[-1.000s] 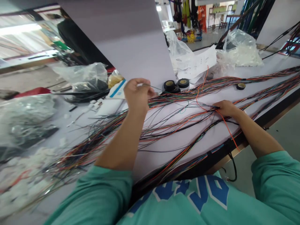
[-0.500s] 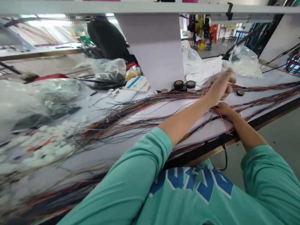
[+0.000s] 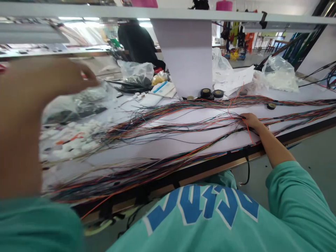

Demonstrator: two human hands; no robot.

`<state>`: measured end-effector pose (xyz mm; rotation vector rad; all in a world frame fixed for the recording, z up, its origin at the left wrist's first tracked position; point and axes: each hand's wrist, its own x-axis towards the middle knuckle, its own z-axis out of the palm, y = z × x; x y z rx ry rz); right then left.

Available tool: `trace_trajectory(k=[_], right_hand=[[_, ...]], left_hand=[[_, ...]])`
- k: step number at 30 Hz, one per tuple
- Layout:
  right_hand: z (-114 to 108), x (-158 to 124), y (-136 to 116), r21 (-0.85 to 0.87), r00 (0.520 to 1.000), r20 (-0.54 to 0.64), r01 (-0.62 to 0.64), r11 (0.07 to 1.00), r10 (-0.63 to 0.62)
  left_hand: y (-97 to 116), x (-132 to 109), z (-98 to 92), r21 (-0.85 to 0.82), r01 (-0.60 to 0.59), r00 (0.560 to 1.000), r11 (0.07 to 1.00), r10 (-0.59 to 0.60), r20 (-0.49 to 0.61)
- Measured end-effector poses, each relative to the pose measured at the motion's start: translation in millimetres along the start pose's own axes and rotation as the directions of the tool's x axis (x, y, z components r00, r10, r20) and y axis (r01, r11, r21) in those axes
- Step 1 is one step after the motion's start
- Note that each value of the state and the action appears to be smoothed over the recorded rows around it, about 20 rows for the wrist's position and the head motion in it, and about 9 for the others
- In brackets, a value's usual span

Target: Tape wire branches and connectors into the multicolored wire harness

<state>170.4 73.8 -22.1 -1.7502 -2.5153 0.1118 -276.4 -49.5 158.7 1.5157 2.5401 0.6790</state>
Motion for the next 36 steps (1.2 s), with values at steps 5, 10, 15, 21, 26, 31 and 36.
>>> trace_trajectory(k=[5, 10, 15, 21, 26, 31, 36], right_hand=[[-5, -8, -2, 0.080, 0.985, -0.165, -0.029, 0.996, 0.042], [-9, -19, -4, 0.106, 0.944, -0.329, 0.034, 0.994, 0.003], [-8, -26, 1, 0.041, 0.897, -0.440, 0.077, 0.996, -0.052], [-6, -28, 3, -0.012, 0.910, -0.410, 0.059, 0.998, -0.058], [-4, -29, 0, 0.001, 0.930, -0.364, 0.062, 0.998, -0.057], [-2, -30, 0, 0.013, 0.938, -0.344, 0.050, 0.999, -0.043], [4, -27, 5, 0.011, 0.907, -0.411, 0.106, 0.994, -0.092]], left_hand=[[-30, -9, 24.0, 0.096, -0.066, 0.878, 0.993, 0.012, 0.478], [40, -23, 81.9, -0.235, -0.360, 0.839, 0.903, 0.423, 0.343], [120, -44, 161.7, -0.368, -0.614, 0.586, 0.699, 0.715, 0.381], [139, -46, 188.0, -0.403, -0.646, 0.512, 0.649, 0.759, 0.402], [131, -32, 177.9, -0.641, -0.159, 0.488, 0.751, 0.624, 0.610], [121, -23, 181.4, -0.617, 0.199, 0.241, 0.762, 0.572, 0.784], [110, -18, 180.7, -0.598, 0.255, 0.140, 0.760, 0.583, 0.800]])
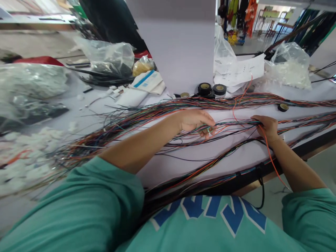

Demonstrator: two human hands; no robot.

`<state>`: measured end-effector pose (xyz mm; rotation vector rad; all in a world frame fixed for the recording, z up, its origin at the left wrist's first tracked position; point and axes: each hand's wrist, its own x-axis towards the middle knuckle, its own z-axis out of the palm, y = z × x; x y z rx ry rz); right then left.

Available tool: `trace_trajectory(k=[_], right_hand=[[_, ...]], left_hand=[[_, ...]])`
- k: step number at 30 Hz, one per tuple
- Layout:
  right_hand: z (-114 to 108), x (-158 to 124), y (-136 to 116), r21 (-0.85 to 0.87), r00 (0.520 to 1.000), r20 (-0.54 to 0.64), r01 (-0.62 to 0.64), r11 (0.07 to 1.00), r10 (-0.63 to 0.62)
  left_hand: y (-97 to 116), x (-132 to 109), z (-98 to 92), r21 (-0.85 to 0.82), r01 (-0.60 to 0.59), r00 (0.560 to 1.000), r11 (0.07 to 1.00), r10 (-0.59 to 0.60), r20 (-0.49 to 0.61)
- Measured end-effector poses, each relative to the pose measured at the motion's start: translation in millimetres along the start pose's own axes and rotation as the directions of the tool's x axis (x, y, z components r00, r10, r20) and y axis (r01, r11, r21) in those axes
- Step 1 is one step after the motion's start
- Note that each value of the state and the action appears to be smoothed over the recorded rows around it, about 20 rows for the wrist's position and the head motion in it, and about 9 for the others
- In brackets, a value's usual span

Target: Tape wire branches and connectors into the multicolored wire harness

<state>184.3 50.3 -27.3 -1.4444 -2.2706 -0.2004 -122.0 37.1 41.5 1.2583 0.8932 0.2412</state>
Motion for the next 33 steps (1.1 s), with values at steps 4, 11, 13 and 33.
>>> trace_trajectory(k=[4, 11, 13, 33], right_hand=[[7, 0, 7, 0.024, 0.985, -0.148, 0.093, 0.995, -0.088], [8, 1, 7, 0.030, 0.981, -0.171, 0.103, 0.994, -0.096], [7, 0, 6, 0.034, 0.983, -0.158, 0.101, 0.994, -0.094], [6, 1, 6, 0.027, 0.994, -0.077, 0.079, 0.996, -0.077]], left_hand=[[-1, -4, -1.1, -0.025, 0.042, 0.998, 0.999, -0.041, 0.041], [-4, -4, -2.4, -0.124, 0.110, 0.994, 0.986, -0.106, 0.036], [-5, -4, -2.4, -0.155, 0.124, 0.992, 0.980, -0.122, 0.021], [-19, -17, -0.8, 0.036, 0.032, 0.991, 0.999, -0.027, -0.131]])
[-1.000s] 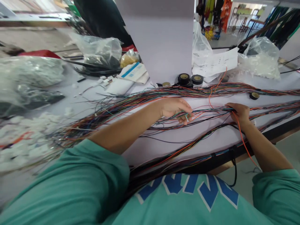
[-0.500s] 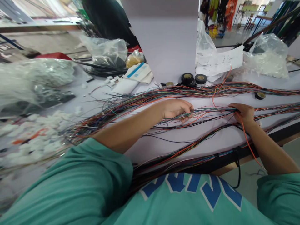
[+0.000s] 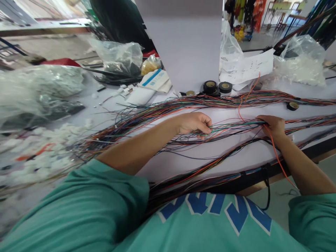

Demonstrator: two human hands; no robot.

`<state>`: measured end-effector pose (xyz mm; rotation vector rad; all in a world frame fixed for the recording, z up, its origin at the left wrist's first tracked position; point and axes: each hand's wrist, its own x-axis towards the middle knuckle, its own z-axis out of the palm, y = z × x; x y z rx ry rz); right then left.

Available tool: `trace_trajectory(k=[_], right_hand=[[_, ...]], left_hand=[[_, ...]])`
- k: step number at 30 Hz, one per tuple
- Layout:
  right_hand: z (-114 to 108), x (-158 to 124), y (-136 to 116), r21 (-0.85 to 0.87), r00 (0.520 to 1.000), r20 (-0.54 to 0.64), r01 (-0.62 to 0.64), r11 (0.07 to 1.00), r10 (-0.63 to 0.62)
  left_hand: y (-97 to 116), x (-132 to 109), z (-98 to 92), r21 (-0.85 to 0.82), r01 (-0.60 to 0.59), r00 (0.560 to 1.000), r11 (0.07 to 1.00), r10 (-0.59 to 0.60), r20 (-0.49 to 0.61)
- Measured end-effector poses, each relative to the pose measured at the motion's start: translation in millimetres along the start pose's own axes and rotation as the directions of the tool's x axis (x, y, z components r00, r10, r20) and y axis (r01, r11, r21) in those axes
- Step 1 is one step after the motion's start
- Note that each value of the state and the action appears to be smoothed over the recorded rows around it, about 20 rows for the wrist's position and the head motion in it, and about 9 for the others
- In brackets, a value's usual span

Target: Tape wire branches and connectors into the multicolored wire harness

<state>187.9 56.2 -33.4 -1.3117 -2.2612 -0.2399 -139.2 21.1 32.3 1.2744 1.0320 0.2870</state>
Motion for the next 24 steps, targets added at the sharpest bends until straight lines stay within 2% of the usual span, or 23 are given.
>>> trace_trajectory(k=[4, 6, 9, 11, 15, 20, 24], right_hand=[[2, 1, 0, -0.004, 1.000, 0.006, -0.017, 1.000, 0.017], [2, 1, -1, 0.007, 1.000, 0.009, -0.023, 1.000, 0.023], [2, 2, -2, 0.024, 0.999, 0.016, -0.028, 0.999, 0.028], [3, 1, -1, 0.029, 0.999, 0.017, -0.031, 0.999, 0.030], [4, 1, 0, 0.014, 0.999, 0.027, -0.041, 0.999, 0.041], [2, 1, -1, 0.016, 0.997, 0.068, -0.042, 0.999, 0.040], [0, 2, -3, 0.011, 0.996, 0.081, -0.047, 0.999, 0.046]], left_hand=[[-3, -8, 2.4, 0.106, -0.020, 0.998, 0.994, 0.027, -0.062], [-6, -12, 6.4, 0.219, -0.054, 0.986, 0.974, 0.087, -0.145], [-13, -17, 13.6, 0.450, -0.127, 0.919, 0.884, 0.276, -0.282], [-17, -19, 17.2, 0.534, -0.160, 0.886, 0.830, 0.360, -0.293], [-21, -23, 19.4, 0.558, -0.128, 0.887, 0.820, 0.346, -0.306], [-20, -32, 18.7, 0.653, -0.030, 0.822, 0.757, 0.390, -0.415], [-21, -41, 18.4, 0.675, 0.054, 0.823, 0.736, 0.351, -0.447]])
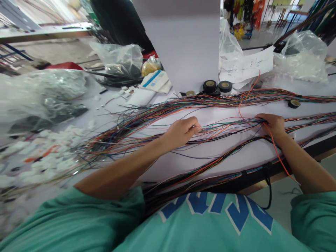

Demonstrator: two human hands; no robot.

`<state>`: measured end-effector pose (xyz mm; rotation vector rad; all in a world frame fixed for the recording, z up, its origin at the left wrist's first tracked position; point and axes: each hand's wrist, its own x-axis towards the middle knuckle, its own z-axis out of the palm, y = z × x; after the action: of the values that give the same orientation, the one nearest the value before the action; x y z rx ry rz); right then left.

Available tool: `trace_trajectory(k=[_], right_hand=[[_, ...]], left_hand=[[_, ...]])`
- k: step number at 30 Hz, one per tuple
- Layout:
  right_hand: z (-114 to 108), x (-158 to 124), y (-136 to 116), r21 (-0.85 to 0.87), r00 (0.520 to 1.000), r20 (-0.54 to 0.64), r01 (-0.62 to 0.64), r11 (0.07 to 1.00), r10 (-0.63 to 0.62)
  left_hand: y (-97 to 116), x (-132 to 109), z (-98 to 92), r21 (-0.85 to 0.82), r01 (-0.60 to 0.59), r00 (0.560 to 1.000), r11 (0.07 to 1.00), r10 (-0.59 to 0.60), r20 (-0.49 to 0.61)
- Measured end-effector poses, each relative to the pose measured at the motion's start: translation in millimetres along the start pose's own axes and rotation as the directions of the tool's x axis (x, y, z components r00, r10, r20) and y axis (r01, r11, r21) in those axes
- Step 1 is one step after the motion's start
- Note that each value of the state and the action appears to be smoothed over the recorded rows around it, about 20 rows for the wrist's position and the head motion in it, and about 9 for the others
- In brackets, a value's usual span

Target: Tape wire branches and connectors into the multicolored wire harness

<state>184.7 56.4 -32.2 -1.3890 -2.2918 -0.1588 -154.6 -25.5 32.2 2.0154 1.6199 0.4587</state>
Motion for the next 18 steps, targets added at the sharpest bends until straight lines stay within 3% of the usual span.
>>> trace_trajectory(k=[7, 11, 15, 18], right_hand=[[-1, 1, 0, 0.002, 0.999, 0.036, 0.006, 1.000, -0.006], [1, 1, 2, -0.005, 1.000, 0.029, 0.005, 1.000, -0.005], [2, 1, 3, 0.008, 1.000, 0.021, 0.017, 1.000, -0.017], [1, 1, 2, 0.019, 1.000, 0.014, 0.011, 1.000, -0.011]], left_hand=[[-2, -11, -3.8, 0.056, 0.022, 1.000, 0.998, -0.023, 0.017], [-6, -11, -2.2, 0.063, -0.033, 0.999, 0.997, 0.033, 0.011], [-4, -10, -0.5, 0.158, -0.144, 0.981, 0.977, 0.161, -0.105], [6, -8, 1.9, 0.205, -0.129, 0.977, 0.970, 0.160, -0.141]])
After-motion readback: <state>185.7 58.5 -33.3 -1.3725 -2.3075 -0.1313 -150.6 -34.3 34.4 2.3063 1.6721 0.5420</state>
